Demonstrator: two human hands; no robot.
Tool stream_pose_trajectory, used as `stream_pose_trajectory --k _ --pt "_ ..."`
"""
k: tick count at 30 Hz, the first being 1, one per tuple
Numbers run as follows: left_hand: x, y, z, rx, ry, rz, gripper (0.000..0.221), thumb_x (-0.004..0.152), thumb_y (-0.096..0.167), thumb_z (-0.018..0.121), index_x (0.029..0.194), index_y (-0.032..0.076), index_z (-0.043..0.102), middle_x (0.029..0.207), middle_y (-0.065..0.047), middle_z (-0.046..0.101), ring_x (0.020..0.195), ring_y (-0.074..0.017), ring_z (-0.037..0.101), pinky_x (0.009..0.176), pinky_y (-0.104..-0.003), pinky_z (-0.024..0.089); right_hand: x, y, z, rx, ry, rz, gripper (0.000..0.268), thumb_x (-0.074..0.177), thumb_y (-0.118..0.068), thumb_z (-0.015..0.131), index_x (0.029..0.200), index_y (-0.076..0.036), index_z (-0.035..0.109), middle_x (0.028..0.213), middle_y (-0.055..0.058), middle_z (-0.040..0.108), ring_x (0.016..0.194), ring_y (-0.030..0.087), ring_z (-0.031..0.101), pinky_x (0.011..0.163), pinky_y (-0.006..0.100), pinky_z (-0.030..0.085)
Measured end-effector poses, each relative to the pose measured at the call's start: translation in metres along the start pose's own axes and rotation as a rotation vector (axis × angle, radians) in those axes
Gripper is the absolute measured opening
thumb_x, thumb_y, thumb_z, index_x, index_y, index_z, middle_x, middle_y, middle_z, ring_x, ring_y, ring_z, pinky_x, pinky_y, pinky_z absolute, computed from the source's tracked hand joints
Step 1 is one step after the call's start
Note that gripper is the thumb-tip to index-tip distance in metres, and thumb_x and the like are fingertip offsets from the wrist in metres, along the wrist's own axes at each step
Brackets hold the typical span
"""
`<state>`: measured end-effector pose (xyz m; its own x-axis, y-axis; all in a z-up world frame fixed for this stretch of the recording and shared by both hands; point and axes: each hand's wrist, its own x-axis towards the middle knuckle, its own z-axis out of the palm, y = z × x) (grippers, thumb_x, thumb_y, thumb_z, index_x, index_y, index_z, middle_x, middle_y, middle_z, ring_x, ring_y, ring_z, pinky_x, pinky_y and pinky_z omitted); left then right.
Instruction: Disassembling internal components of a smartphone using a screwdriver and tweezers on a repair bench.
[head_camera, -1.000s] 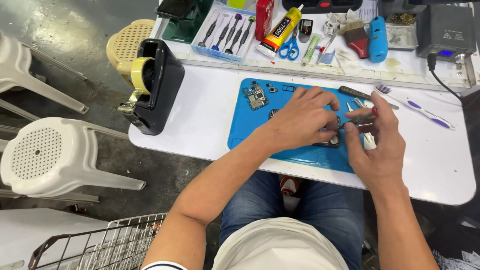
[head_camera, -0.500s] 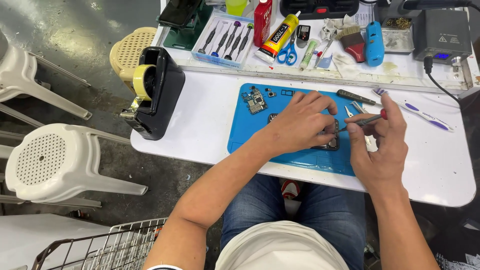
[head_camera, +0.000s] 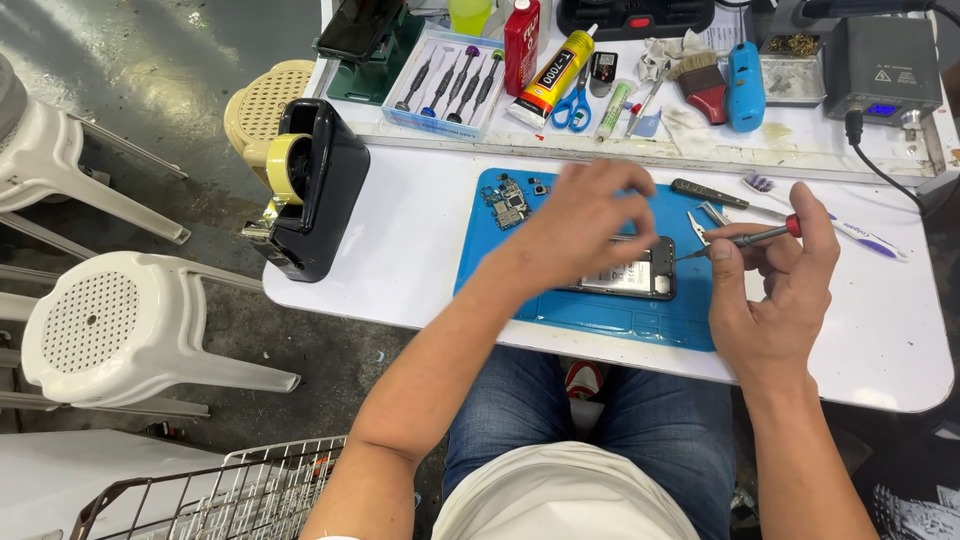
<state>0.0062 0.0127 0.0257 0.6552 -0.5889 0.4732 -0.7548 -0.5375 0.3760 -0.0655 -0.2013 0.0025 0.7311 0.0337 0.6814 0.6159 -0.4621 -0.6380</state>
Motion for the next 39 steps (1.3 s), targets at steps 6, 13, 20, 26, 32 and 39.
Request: stream_pose_trajectory --k 6,13,20,26,32,39 --pt "-0.028 -0.032 -0.078 0.218 0.144 -0.243 0.006 0.094 0.016 0.078 0.098 0.014 0.074 0.118 -0.006 0.062 0.118 -0.0262 0.057 0.101 -0.047 0.037 0.002 0.003 -0.002 0.028 -0.022 -0.043 0.06 0.117 0.003 0.06 0.163 0.0 0.022 0.109 0.027 0.07 0.098 0.029 0.068 0.086 0.034 0.056" --pt "-0.055 -0.066 -0.067 0.176 0.065 -0.39 0.012 0.105 0.022 0.066 0.102 0.011 0.071 0.114 -0.008 0.051 0.114 -0.0287 0.052 0.089 -0.05 0.037 0.001 0.005 -0.002 0.009 -0.062 -0.03 0.059 0.117 -0.001 0.061 0.163 -0.002 0.023 0.108 0.026 0.07 0.099 0.031 0.07 0.086 0.037 0.06" --pt "-0.053 -0.066 -0.056 0.118 -0.042 -0.411 0.013 0.103 0.02 0.067 0.095 0.011 0.072 0.115 -0.008 0.053 0.114 -0.0281 0.053 0.092 -0.047 0.036 0.002 0.003 -0.003 0.02 -0.082 -0.016 0.059 0.117 -0.001 0.06 0.162 -0.004 0.023 0.112 0.025 0.071 0.099 0.03 0.069 0.088 0.036 0.059" --pt "-0.053 -0.061 -0.058 0.059 -0.036 -0.428 0.017 0.105 0.02 0.062 0.102 0.008 0.075 0.113 -0.008 0.054 0.112 -0.028 0.054 0.093 -0.048 0.036 0.001 0.003 -0.003 0.015 -0.09 -0.016 0.057 0.117 -0.001 0.058 0.162 -0.004 0.023 0.111 0.025 0.07 0.102 0.03 0.07 0.087 0.036 0.059" --pt "-0.054 -0.062 -0.06 0.027 0.068 -0.33 0.02 0.108 0.017 0.055 0.109 0.008 0.072 0.114 -0.008 0.053 0.112 -0.0293 0.055 0.094 -0.052 0.036 -0.001 0.008 -0.003 -0.021 -0.074 -0.019 0.054 0.12 -0.012 0.056 0.163 -0.007 0.025 0.109 0.021 0.069 0.097 0.027 0.068 0.084 0.036 0.058" --pt "-0.039 -0.029 -0.064 -0.117 0.189 -0.102 0.026 0.11 0.007 0.042 0.098 0.0 0.065 0.108 -0.012 0.05 0.102 -0.0267 0.055 0.09 -0.042 0.046 -0.002 0.013 -0.003 -0.077 -0.083 -0.06 0.051 0.119 -0.005 0.059 0.162 -0.007 0.031 0.106 0.015 0.062 0.099 0.026 0.067 0.085 0.036 0.059"
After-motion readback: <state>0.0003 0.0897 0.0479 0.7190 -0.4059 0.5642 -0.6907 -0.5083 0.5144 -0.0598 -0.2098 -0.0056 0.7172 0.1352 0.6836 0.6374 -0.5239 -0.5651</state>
